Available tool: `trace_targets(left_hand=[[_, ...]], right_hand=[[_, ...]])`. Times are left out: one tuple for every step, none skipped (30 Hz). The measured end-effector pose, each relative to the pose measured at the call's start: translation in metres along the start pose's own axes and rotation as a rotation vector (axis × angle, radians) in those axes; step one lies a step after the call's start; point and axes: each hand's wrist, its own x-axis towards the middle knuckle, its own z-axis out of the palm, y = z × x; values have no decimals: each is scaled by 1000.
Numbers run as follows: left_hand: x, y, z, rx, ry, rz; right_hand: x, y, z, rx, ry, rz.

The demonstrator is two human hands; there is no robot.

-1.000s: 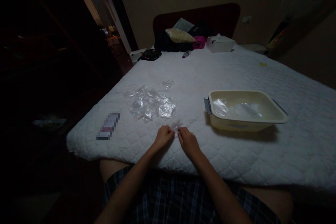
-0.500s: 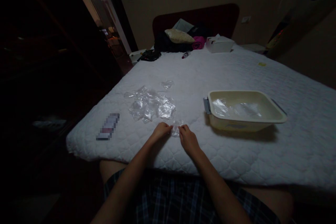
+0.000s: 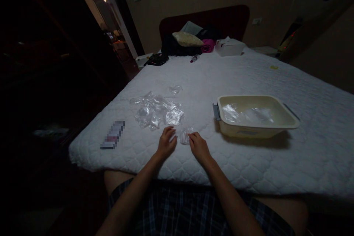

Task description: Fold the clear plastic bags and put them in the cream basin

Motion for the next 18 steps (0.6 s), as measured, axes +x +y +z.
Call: trace_targets(left_hand=[[-3, -1, 0, 9, -36, 142], [-5, -2, 1, 24, -85, 263], [-5, -3, 1, 41, -132, 357], [-5, -3, 2, 57, -169, 419], [-3, -4, 3, 65, -193, 456], [-2, -4, 3, 67, -211, 474], [-1, -5, 4, 61, -228, 482], [-1, -6, 4, 47, -245, 480], [-1, -8, 5, 25, -256, 468], [-1, -9, 5, 0, -263, 446], [-1, -10, 5, -25, -267, 416], [-2, -11, 5, -47, -273, 384], [-2, -12, 5, -66, -281, 353], [-2, -13, 5, -78, -294, 323], [-3, -13, 5, -85, -307, 293], [-2, -13, 4, -87, -320, 264], [-2, -12, 4, -87, -328, 236], [-2, -12, 3, -86, -331, 211]], right_hand=[[0, 0, 0, 11, 6, -1], [0, 1, 0, 22, 12, -4], [0, 1, 0, 31, 17, -7], [0, 2, 1, 40, 21, -10], [0, 3, 1, 46, 25, -10], [0, 3, 1, 51, 28, -10], [0, 4, 2, 55, 33, -9], [0, 5, 3, 59, 38, -9], [0, 6, 3, 65, 44, -10], [0, 7, 4, 72, 52, -11], [0, 7, 4, 80, 60, -13], [-1, 8, 4, 88, 69, -13], [-1, 8, 4, 96, 77, -12], [-1, 8, 4, 103, 83, -9], [-1, 8, 4, 107, 87, -6], [-1, 8, 4, 111, 88, -2], [-1, 8, 4, 113, 91, 4], [-1, 8, 3, 117, 94, 10]])
